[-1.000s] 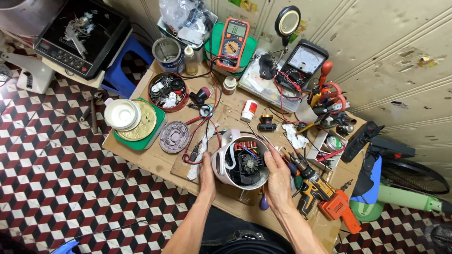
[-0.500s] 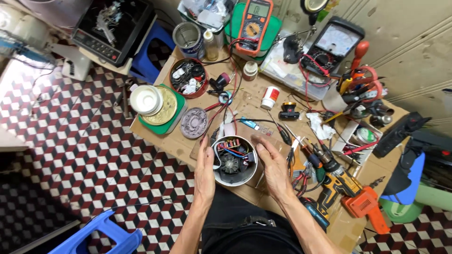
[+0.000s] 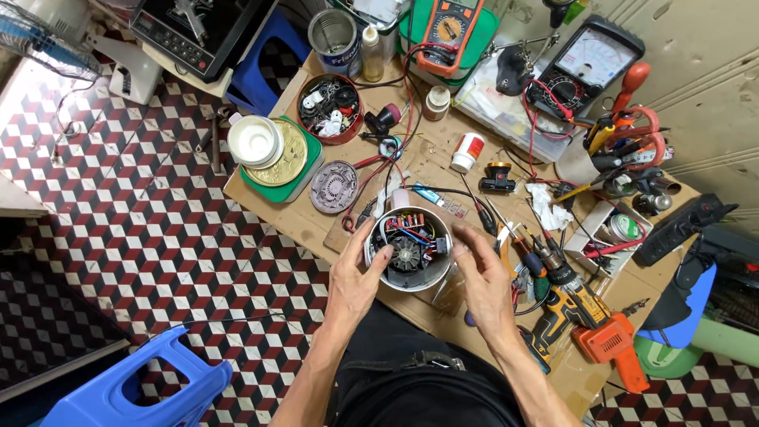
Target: Repairing and troubleshooting the internal electronics and wiring of a white soy milk maker.
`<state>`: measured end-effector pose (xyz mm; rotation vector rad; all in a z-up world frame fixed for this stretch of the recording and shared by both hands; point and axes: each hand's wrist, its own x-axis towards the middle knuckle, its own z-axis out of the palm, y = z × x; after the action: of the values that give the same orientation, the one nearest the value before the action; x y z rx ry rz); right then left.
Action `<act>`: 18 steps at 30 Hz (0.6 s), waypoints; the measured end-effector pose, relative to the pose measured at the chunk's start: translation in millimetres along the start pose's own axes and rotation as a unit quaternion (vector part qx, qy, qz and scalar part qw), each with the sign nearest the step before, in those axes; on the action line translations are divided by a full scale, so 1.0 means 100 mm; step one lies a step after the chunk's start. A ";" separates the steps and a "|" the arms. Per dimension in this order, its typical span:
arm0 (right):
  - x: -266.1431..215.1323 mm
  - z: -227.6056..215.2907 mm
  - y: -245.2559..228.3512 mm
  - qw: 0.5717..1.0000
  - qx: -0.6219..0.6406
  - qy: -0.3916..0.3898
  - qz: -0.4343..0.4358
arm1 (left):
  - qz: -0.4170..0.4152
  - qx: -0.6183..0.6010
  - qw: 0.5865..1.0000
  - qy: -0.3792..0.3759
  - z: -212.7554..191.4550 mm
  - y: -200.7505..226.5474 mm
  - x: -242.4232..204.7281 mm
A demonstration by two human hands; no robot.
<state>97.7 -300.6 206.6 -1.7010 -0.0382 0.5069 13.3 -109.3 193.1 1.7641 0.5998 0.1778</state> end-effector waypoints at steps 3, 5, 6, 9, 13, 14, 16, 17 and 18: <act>-0.01 0.00 -0.05 0.987 -0.118 0.016 -0.111 | 0.099 0.104 0.989 0.045 -0.03 0.14 -0.01; -0.02 0.03 -0.14 0.984 -0.144 0.026 -0.102 | 0.181 0.158 0.970 0.039 -0.01 0.16 0.04; -0.03 0.05 -0.18 0.981 -0.168 0.035 -0.094 | 0.262 0.212 0.941 0.034 -0.01 0.18 0.06; -0.04 0.09 -0.20 0.985 -0.164 0.044 0.008 | 0.345 0.244 0.904 -0.062 -0.08 0.50 0.27; -0.02 0.09 -0.12 0.975 -0.212 0.044 0.049 | 0.358 0.304 0.872 -0.136 -0.08 0.44 0.61; -0.01 0.08 -0.08 0.974 -0.214 0.045 0.052 | 0.364 0.301 0.865 -0.173 -0.09 0.45 0.68; -0.01 0.08 -0.01 0.974 -0.213 0.046 0.056 | 0.369 0.298 0.854 -0.214 -0.10 0.42 0.81; -0.01 0.09 0.02 0.977 -0.203 0.047 0.044 | 0.337 0.304 0.855 -0.250 -0.11 0.40 0.88; 0.00 0.09 0.05 0.980 -0.192 0.049 0.032 | 0.305 0.309 0.855 -0.285 -0.11 0.37 0.96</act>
<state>93.1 -293.7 200.6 -2.1096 -0.0102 0.4857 101.6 -60.0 213.0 2.4471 -0.4100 -0.1304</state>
